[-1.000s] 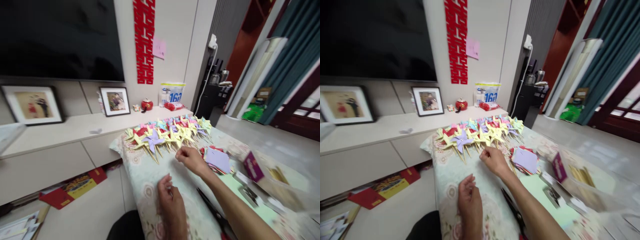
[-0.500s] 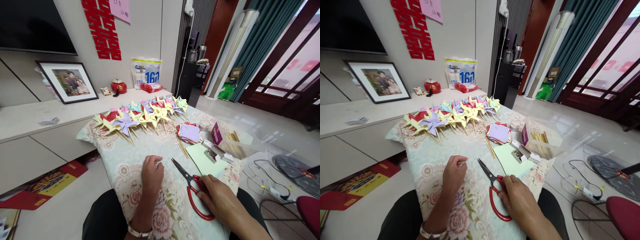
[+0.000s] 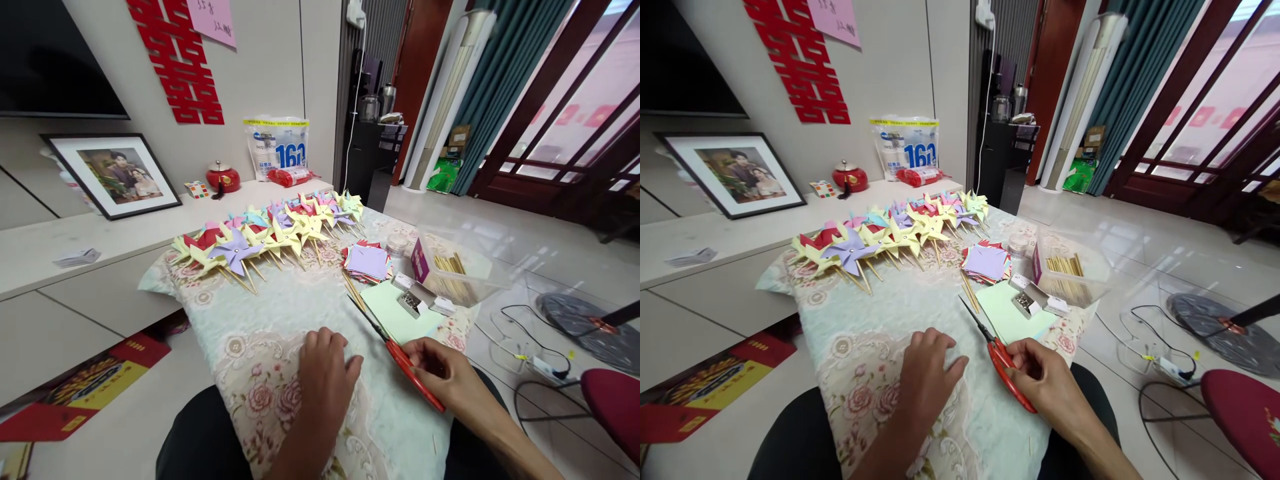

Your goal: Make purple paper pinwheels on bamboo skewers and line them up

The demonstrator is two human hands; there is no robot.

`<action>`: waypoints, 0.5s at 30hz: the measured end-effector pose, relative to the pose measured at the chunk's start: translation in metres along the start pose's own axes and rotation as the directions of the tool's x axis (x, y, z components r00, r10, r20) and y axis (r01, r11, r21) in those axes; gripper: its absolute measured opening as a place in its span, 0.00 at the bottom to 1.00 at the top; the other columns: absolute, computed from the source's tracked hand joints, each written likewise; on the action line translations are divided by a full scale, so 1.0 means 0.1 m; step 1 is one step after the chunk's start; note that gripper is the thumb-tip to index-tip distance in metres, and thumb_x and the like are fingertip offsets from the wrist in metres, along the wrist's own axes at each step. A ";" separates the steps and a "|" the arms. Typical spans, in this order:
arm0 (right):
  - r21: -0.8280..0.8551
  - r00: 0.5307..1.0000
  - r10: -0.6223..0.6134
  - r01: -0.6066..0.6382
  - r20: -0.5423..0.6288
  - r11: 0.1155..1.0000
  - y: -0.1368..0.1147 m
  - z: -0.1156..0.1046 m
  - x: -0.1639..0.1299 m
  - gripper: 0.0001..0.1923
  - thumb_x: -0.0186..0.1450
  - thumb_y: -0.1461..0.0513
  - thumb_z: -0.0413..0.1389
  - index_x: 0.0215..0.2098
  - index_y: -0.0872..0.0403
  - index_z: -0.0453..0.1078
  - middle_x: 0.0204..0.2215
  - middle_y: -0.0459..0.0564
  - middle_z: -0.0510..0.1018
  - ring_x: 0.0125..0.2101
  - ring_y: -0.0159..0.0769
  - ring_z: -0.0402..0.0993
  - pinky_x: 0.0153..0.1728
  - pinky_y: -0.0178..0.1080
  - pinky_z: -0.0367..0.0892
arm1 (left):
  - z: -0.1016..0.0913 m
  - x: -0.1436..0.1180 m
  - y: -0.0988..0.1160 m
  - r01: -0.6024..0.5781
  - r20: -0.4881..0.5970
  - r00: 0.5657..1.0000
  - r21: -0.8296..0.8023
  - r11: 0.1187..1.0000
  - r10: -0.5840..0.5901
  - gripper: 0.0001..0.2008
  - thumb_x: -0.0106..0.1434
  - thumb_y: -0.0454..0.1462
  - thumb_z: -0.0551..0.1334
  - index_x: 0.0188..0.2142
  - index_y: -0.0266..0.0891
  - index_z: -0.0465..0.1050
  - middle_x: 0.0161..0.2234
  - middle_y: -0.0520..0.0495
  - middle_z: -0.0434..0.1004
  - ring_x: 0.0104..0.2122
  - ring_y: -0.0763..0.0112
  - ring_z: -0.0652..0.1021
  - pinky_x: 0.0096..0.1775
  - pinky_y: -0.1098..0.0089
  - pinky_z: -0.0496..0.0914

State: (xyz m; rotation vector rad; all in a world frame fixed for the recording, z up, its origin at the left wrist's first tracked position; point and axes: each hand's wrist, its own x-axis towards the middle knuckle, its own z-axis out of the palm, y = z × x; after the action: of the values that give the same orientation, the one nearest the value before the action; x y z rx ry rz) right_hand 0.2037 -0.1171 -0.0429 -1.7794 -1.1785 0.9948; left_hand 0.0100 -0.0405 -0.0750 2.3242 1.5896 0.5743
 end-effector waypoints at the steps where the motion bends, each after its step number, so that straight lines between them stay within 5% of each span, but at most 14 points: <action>1: 0.020 1.000 0.010 -0.010 -0.009 1.000 0.02 -0.01 -0.01 0.13 0.56 0.55 0.60 0.35 0.54 0.74 0.26 0.45 0.74 0.26 0.33 0.69 0.26 0.33 0.62 | 0.01 0.02 0.04 -0.007 0.021 1.000 0.025 1.000 0.006 0.04 0.60 0.35 0.67 0.36 0.40 0.75 0.38 0.43 0.76 0.42 0.52 0.73 0.43 0.57 0.68; 8: 0.025 0.999 0.050 -0.050 0.006 0.998 0.09 -0.12 -0.02 0.12 0.55 0.55 0.61 0.34 0.53 0.74 0.26 0.45 0.75 0.27 0.34 0.70 0.26 0.33 0.65 | 0.00 0.16 0.12 -0.065 0.150 0.987 0.076 0.995 0.053 0.06 0.61 0.28 0.64 0.31 0.40 0.73 0.33 0.44 0.76 0.38 0.54 0.74 0.39 0.61 0.66; 15: -0.001 0.999 0.023 -0.023 -0.031 1.000 0.02 -0.07 -0.04 0.13 0.55 0.54 0.61 0.35 0.53 0.76 0.25 0.46 0.74 0.26 0.34 0.69 0.26 0.33 0.65 | 0.08 0.19 0.38 -0.086 0.137 0.987 0.021 0.996 0.083 0.17 0.56 0.17 0.54 0.28 0.37 0.73 0.29 0.39 0.74 0.35 0.55 0.75 0.38 0.62 0.65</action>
State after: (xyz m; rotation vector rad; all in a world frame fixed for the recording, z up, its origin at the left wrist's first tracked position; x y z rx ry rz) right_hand 0.2093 -0.1228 -0.0412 -1.8074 -1.1423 0.9764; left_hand 0.0510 -0.0367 -0.0629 2.4039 1.4520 0.4047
